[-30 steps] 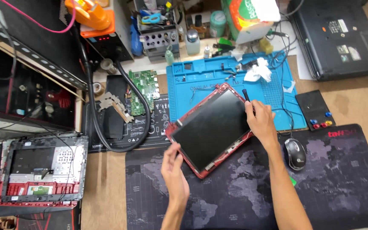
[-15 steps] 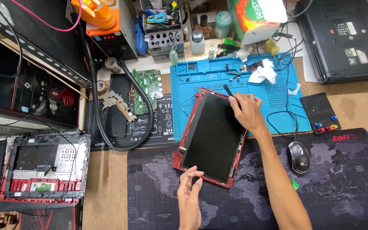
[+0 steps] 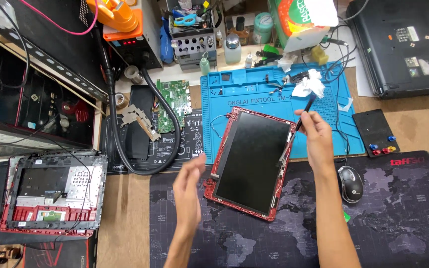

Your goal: Repairing a laptop screen by aligning the LCD panel with the bezel and using a prying tool to secure the components.

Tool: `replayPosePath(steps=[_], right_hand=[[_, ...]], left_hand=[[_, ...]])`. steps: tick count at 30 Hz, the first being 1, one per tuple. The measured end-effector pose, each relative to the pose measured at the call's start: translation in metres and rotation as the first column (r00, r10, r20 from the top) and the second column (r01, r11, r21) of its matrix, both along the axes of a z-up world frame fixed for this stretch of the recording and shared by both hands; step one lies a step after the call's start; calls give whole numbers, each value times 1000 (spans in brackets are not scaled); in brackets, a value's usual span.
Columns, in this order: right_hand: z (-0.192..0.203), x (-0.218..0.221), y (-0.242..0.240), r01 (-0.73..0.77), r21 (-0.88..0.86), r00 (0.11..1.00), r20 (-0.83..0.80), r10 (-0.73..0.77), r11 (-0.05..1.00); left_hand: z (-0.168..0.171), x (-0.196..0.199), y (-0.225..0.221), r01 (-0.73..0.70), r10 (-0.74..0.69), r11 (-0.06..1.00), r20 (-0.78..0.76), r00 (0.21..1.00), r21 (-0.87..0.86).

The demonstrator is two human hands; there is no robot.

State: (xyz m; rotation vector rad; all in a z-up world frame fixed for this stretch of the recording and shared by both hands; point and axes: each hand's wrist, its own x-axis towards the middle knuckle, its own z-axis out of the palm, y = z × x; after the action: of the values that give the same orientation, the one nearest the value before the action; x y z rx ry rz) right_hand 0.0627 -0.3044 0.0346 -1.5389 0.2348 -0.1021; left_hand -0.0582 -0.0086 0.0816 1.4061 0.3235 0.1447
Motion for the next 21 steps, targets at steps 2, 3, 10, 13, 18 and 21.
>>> replayPosePath(steps=[2,3,10,13,18,21], right_hand=[[5,-3,2,19,101,1000,23,-21,995],[8,-4,4,34,204,998,40,-43,978],[31,-6,16,67,180,991,100,-86,981],[44,3,23,92,68,973,208,-104,993],[67,32,59,194,-197,848,527,-63,961],[57,59,99,212,-173,714,700,-31,962]], left_hand=[[-22,35,4,25,-29,996,49,998,84],[-33,52,6,45,-62,984,92,994,170],[-110,157,-8,105,-220,884,209,953,455],[-104,167,-9,47,-183,886,255,950,461],[-111,170,-7,3,-141,892,272,952,452],[-118,170,-7,7,-167,867,277,946,499]])
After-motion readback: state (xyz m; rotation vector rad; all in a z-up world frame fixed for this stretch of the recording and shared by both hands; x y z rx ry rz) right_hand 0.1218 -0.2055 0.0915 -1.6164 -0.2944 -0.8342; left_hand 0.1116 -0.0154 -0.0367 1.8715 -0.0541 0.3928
